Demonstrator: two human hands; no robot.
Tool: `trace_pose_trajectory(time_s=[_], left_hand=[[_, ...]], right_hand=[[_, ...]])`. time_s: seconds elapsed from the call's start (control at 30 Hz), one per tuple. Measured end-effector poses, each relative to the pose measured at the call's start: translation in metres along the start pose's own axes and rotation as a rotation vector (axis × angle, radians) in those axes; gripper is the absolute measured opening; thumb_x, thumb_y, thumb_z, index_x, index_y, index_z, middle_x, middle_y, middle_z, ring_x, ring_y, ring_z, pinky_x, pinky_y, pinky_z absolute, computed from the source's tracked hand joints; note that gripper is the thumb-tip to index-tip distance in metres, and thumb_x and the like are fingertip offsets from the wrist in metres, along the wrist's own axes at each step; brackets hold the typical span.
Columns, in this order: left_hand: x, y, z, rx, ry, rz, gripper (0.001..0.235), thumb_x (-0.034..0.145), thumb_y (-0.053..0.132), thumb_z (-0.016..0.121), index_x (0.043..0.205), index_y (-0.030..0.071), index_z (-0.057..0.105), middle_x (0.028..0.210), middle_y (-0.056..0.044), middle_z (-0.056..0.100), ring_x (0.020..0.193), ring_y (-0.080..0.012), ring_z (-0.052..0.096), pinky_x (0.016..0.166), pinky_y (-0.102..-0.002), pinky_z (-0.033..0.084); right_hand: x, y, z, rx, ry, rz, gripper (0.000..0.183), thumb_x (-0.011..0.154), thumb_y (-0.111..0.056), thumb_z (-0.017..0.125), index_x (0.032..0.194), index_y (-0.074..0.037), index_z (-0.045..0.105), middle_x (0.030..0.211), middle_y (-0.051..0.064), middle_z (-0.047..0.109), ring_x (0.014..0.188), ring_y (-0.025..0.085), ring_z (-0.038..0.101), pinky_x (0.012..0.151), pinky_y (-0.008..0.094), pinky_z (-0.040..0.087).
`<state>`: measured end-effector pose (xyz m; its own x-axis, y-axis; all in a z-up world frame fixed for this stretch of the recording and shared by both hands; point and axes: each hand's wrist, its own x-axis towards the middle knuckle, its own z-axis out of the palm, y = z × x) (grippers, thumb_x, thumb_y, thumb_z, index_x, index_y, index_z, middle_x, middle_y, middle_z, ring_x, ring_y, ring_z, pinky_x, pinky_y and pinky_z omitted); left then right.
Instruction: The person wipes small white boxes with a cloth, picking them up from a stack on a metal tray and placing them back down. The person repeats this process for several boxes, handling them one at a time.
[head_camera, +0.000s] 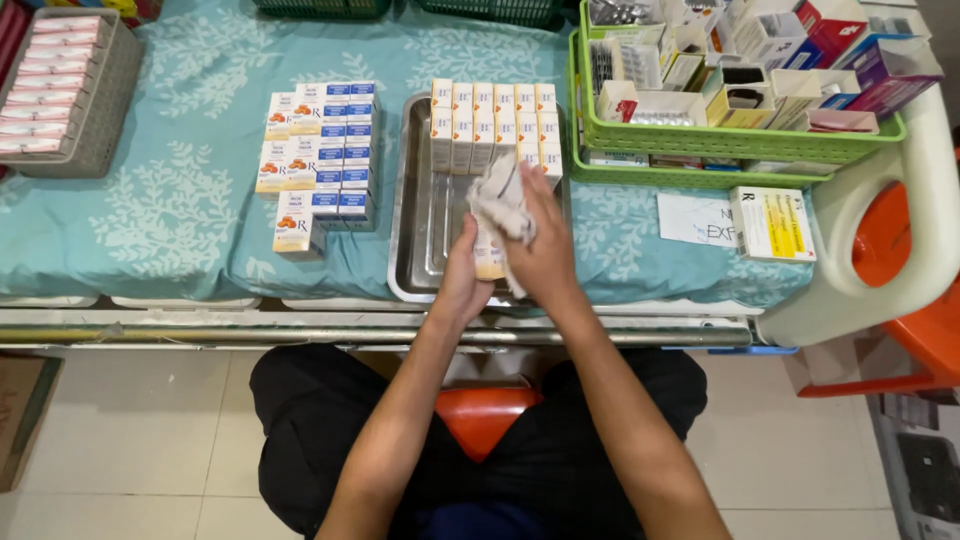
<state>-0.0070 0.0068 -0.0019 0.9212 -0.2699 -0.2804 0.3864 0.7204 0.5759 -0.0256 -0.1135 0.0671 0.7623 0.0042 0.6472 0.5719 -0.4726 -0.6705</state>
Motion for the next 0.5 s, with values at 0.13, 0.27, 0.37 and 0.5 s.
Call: trace_pose_trajectory(time_s=[0.13,0.27,0.37,0.5], left_hand=[[-0.001,0.016,0.017,-0.032,-0.045,0.024,0.060,0.101,0.058,0.050,0.146,0.019,0.056,0.140,-0.010,0.064,0.122,-0.0237,0.064,0.102,-0.042,0.052],[-0.009,0.016,0.014,-0.061,-0.033,0.096,0.049,0.100,0.048,0.056,0.145,0.029,0.055,0.130,0.001,0.071,0.096,-0.0102,0.074,0.074,-0.022,0.063],[-0.008,0.013,0.024,0.010,-0.023,0.028,0.066,0.098,0.069,0.045,0.148,0.025,0.055,0.143,-0.005,0.063,0.123,-0.0230,0.066,0.101,-0.040,0.058],[-0.001,0.019,0.023,-0.007,0.003,0.019,0.074,0.094,0.074,0.044,0.150,0.026,0.049,0.145,-0.007,0.060,0.126,-0.0249,0.063,0.104,-0.043,0.055]], right_hand=[[-0.005,-0.004,0.003,-0.189,-0.003,-0.201,0.060,0.082,-0.004,0.068,0.140,0.003,0.058,0.151,0.023,0.052,0.139,0.045,0.049,0.117,0.052,0.038],[-0.006,-0.004,0.006,-0.234,-0.052,-0.246,0.065,0.079,-0.008,0.066,0.144,-0.006,0.060,0.146,0.018,0.058,0.139,0.042,0.051,0.116,0.054,0.040],[0.007,0.015,-0.001,-0.238,0.033,-0.120,0.076,0.080,-0.006,0.063,0.154,-0.013,0.049,0.156,0.012,0.049,0.146,0.039,0.042,0.123,0.048,0.034],[-0.016,-0.002,0.017,-0.372,-0.085,-0.301,0.071,0.072,-0.011,0.067,0.141,-0.024,0.065,0.146,0.009,0.060,0.139,0.039,0.051,0.120,0.049,0.037]])
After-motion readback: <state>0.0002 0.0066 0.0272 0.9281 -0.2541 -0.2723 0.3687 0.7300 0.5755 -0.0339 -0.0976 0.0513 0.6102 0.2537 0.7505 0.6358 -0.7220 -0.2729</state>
